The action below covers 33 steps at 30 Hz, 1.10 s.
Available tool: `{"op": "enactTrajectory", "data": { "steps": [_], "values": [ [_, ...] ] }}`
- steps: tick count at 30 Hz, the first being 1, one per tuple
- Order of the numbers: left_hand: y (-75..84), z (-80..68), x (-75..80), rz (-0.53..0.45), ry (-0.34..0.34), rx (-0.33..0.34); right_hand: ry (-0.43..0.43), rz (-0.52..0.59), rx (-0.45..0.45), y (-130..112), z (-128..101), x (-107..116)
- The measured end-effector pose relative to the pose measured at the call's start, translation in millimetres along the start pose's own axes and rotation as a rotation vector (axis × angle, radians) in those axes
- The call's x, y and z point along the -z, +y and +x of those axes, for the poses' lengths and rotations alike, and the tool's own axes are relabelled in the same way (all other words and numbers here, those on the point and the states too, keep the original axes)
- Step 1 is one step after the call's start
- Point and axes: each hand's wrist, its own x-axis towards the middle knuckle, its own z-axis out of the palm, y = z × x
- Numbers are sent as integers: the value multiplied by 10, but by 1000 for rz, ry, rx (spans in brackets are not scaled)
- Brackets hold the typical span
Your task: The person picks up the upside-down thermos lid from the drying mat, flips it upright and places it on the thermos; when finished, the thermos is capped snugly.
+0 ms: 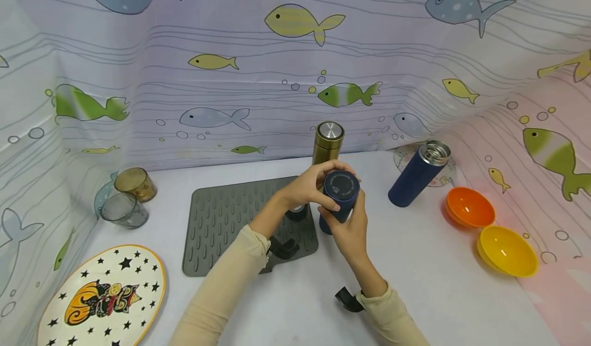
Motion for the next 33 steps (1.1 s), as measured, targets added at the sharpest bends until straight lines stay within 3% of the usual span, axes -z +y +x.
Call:
{"op": "enactTrajectory", "data": {
  "steps": [4,7,10,13,16,19,22,24,28,33],
  "values": [
    [18,-6,34,-6,-87,-1,-7,-15,26,-10,-41,11],
    [31,-4,64,-5,-156,-16,-18,-36,39,-206,-52,25],
    [58,-16,67,0,-178,-14,-37,-40,58,-294,-31,50],
    [82,-77,40,84,-75,8,-44,-42,61,-152,56,102],
    [73,-232,28,242,127,63,-9,-58,7,36,274,183],
    [-3,-459,69,368,329,156,60,-100,-67,175,608,258],
    [-138,-679,121,457,454,262,105,-138,-135,354,940,296],
    [-248,-796,142,530,497,343,121,-159,-181,471,1099,313],
    [-444,-927,164,665,499,453,140,-184,-258,615,1248,339],
    [-612,-948,221,752,477,493,108,-171,-269,636,1277,314]
  ]
}}
